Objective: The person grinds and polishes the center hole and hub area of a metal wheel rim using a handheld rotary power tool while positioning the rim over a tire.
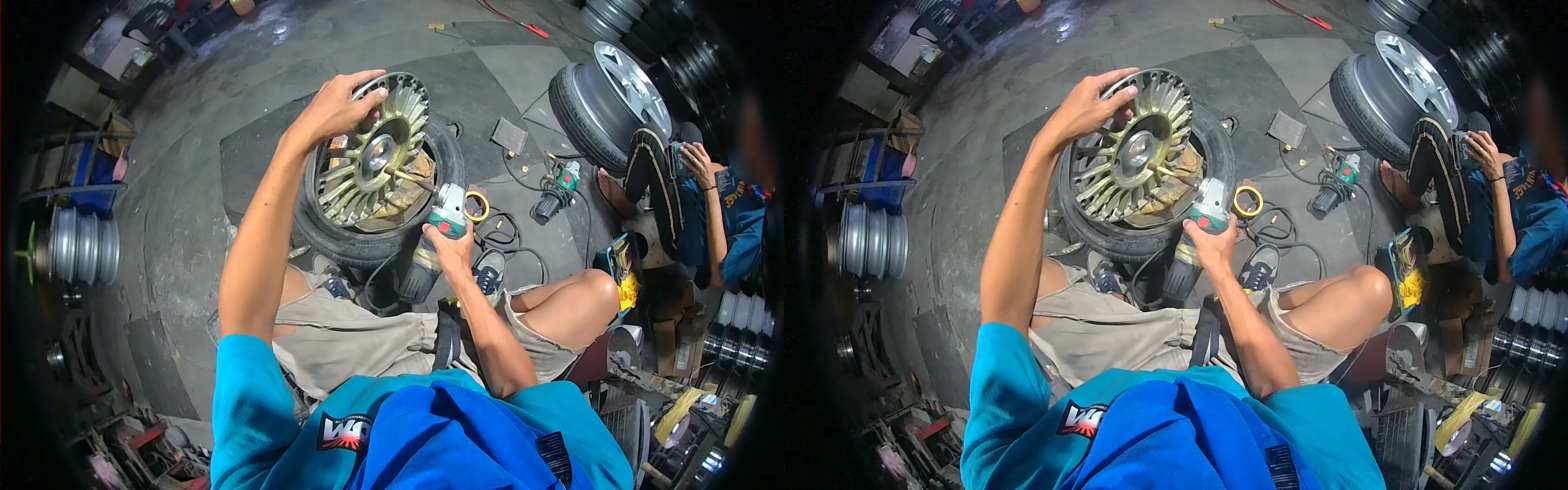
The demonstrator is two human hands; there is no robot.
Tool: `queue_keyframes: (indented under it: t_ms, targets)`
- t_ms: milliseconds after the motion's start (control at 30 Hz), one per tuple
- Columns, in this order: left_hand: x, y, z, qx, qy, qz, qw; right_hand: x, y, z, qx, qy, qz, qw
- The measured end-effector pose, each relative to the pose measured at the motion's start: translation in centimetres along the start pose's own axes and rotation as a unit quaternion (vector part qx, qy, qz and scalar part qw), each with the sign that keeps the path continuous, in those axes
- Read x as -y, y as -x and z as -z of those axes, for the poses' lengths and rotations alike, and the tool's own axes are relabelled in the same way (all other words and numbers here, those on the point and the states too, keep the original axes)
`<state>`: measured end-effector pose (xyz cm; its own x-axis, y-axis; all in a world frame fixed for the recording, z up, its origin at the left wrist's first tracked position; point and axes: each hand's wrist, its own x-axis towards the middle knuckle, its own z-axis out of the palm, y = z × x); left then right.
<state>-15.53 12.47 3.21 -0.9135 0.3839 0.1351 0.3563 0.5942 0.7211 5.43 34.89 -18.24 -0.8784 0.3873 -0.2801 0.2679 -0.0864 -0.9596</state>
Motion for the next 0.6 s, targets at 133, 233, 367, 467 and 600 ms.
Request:
queue_keyframes:
  t_ms: [133, 233, 367, 467, 600]
  targets:
    - [-0.6, 0.3, -0.3, 0.007, 0.039, 0.018, 0.999, 0.9, 2.1, -0.2, 0.015, 0.052, 0.01, 0.998]
    - [-0.8, 0.4, -0.6, -0.004, 0.039, 0.018, 0.999, 0.4, 2.9, -0.5, 0.037, -0.004, -0.025, 0.999]
    - [-1.2, 1.0, -0.8, -0.023, 0.025, 0.005, 0.999, 0.5, 2.7, -0.5, 0.018, -0.01, -0.024, 1.0]
    - [-1.3, 1.0, -1.0, -0.036, 0.017, -0.012, 0.999, 1.5, 2.5, -0.4, -0.015, -0.012, -0.029, 0.999]
    - [-2.8, 1.3, -1.1, -0.031, 0.009, 0.02, 0.999, 0.6, 2.9, -0.3, 0.016, 0.023, -0.015, 0.999]
